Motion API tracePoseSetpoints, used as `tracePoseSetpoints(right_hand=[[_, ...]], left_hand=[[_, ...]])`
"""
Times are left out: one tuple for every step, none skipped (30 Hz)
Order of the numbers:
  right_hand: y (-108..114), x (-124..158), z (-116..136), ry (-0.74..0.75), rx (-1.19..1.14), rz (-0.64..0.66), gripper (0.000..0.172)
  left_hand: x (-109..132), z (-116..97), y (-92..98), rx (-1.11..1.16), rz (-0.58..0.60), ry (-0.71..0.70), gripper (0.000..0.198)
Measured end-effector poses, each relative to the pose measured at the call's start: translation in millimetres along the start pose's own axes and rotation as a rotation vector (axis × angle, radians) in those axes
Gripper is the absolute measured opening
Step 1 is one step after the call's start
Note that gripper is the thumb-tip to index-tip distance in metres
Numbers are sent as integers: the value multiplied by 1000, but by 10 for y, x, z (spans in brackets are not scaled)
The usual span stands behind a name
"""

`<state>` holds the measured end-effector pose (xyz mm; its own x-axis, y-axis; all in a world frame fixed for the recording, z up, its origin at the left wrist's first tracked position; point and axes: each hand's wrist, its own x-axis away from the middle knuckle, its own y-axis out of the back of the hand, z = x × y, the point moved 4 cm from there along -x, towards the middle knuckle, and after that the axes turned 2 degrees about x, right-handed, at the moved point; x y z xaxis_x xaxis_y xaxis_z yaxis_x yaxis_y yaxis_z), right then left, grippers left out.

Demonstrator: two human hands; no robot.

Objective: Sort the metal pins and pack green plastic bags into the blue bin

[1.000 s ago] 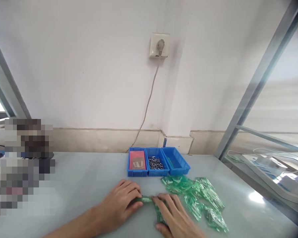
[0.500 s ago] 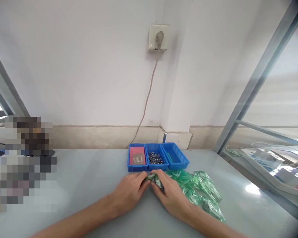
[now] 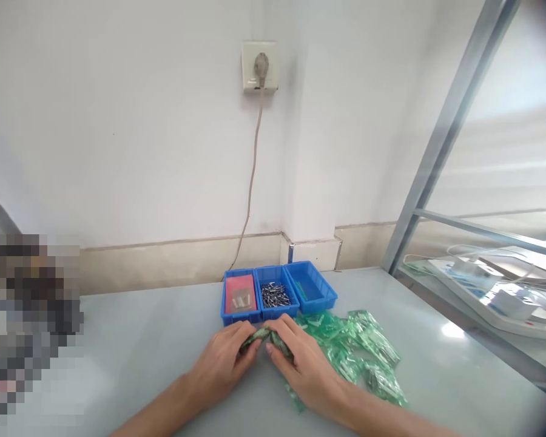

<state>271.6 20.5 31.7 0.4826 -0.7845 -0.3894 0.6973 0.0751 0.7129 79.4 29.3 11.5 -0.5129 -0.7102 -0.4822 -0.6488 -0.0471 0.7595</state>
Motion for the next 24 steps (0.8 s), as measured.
tracePoseSetpoints(right_hand=[[2,0,3,1,-1,7,24],[10,-1,5,0,-1,1,24],[17,-2,7,-2,6,-4,23],[22,-3,11,4,8,-5,24],[28,-3,16,14,6,-10,24],[32,-1,20,27,6,-15,24],[35,3,23,43,6,-20,24],[38,8,23,56,7,-25,23],[39,14,21,68,10,-29,22],[39,19,18,78,15,-30,21],[40,23,15,85,21,-32,21],[41,27,13,92,26,-35,21],[45,29,11,93,31,-42,21],[49,31,11,94,36,-50,20],[55,33,12,91,38,-60,19],[61,35,13,83,36,-70,18],[67,37,15,74,30,-77,17],[72,39,18,63,24,-83,16],[76,41,21,52,17,-86,15],[79,42,24,42,10,-86,14],[82,42,25,33,3,-86,14],[84,41,26,26,-6,-85,14],[86,40,25,19,-16,-85,14],[87,39,22,12,-25,-86,14]], left_hand=[[0,-1,-2,-10,1,-15,22],[-2,-4,-2,-24,2,-31,23],[-5,-10,2,-40,0,-47,22],[-9,-17,3,-43,8,-59,22],[-12,-26,7,-45,14,-69,21],[-15,-40,11,-44,21,-83,20],[-17,-58,18,-42,24,-101,19],[-18,-77,25,-39,28,-117,18],[-19,-96,32,-33,28,-128,17],[-20,-111,38,-27,29,-136,17],[-22,-123,43,-21,31,-139,16],[-24,-132,45,-16,31,-142,16],[-27,-137,46,-12,33,-146,16],[-30,-140,47,-10,32,-150,16],[-33,-142,48,-9,27,-156,16],[-36,-144,51,-8,19,-163,16],[-39,-146,54,-7,8,-169,16],[-41,-148,59,-4,-1,-172,15],[-42,-150,63,0,-10,-172,14],[-43,-153,68,7,-16,-168,13],[-43,-157,73,16,-23,-162,13],[-43,-160,79,23,-32,-157,12],[-42,-165,86,28,-46,-154,13],[-42,-170,92,31,-60,-155,13]])
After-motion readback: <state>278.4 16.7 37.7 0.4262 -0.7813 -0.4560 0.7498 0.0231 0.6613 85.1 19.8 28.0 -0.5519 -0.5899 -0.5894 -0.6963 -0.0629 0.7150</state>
